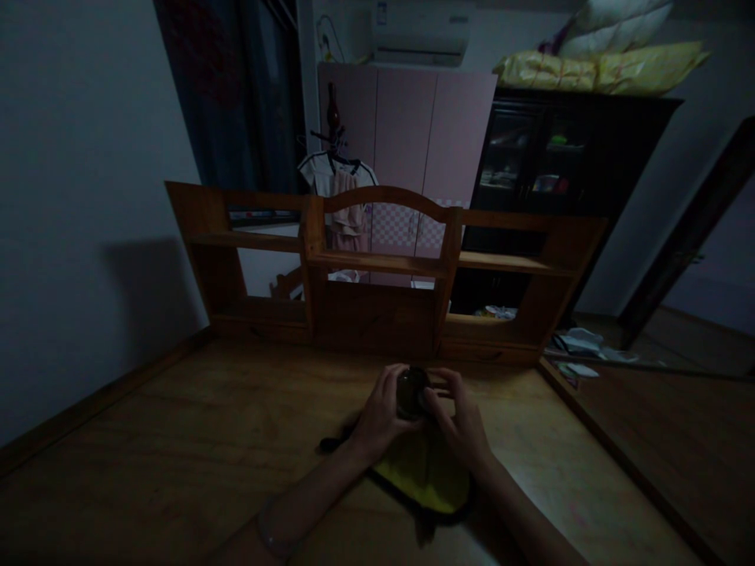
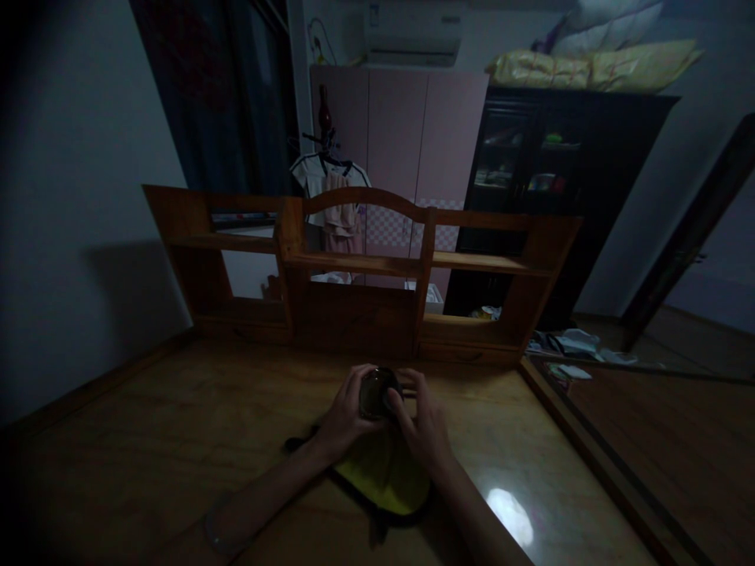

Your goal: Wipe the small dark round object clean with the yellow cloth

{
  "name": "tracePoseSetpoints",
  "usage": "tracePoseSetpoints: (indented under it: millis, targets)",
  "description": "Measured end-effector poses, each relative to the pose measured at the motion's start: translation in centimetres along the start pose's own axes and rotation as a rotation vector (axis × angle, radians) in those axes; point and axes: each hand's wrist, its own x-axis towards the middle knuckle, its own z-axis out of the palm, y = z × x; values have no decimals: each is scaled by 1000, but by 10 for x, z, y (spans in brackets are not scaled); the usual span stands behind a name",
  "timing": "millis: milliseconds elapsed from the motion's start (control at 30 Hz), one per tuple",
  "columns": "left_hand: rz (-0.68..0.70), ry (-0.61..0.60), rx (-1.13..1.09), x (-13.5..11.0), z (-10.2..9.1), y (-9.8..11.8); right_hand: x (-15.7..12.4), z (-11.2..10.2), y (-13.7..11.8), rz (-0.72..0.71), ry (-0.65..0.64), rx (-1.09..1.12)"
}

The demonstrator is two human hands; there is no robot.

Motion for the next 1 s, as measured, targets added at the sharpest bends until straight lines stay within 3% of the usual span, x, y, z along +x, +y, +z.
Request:
tracePoseSetpoints:
  millis: [167,467,667,900,1000]
  targets:
    - [-22,62,-3,0,2,-6,-3,1,-7,-269,-67,-206]
    - [-62,156,87,0,-1,-6,-1,2,4,-376,-163,-206]
    - [-76,223,117,2,-2,-12,2,-5,10,-285,-255,-98]
    - [-47,131,94,2,1,-6,10,-16,12,210,28,249]
    - [-22,70,65,1,4,-4,10,-16,6,257,25,363]
